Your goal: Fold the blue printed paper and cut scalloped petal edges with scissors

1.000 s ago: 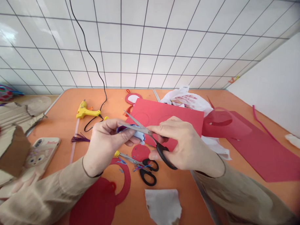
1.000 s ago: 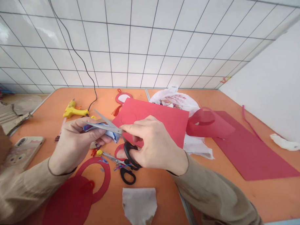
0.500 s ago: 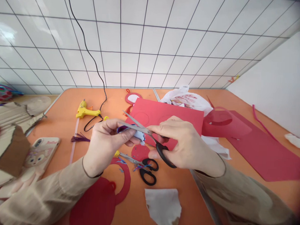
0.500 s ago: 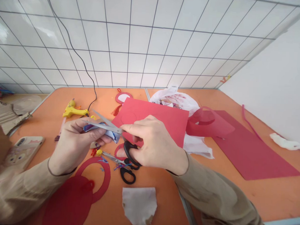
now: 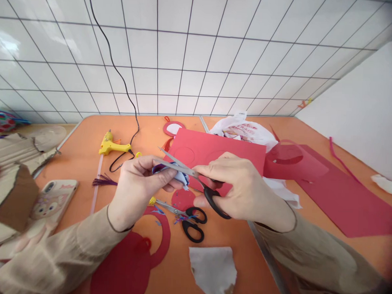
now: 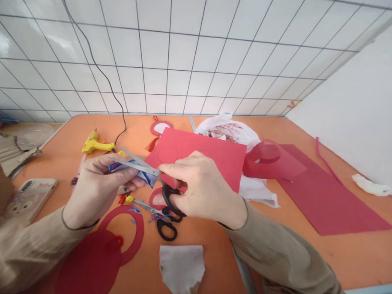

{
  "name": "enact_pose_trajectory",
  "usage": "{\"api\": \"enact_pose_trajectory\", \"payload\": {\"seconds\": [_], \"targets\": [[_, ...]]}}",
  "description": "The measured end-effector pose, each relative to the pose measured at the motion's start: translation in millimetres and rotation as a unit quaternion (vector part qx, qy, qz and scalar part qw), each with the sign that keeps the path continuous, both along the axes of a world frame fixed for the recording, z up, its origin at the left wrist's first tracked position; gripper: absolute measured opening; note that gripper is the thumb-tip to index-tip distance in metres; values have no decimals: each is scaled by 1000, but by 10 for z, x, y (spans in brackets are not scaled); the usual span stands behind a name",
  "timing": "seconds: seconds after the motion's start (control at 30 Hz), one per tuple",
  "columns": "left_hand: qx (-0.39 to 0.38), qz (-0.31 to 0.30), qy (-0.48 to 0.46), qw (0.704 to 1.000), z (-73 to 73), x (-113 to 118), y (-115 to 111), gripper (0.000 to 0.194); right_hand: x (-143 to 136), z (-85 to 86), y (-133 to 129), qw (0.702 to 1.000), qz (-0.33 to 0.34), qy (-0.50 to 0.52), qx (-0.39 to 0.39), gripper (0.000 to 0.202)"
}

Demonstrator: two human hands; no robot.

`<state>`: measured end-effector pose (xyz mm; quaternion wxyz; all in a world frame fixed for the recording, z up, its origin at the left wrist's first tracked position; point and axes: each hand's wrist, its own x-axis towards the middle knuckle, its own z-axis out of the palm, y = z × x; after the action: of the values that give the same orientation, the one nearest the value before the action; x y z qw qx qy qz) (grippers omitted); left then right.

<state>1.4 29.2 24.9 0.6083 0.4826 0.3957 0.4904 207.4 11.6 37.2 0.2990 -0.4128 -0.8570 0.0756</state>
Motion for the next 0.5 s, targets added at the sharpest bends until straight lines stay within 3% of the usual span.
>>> {"api": "enact_pose_trajectory", "payload": {"seconds": [0.5], "targets": [[-2, -8, -3, 1000, 25, 4, 3, 8, 11, -18, 6, 1000, 2, -9, 2, 21]]}}
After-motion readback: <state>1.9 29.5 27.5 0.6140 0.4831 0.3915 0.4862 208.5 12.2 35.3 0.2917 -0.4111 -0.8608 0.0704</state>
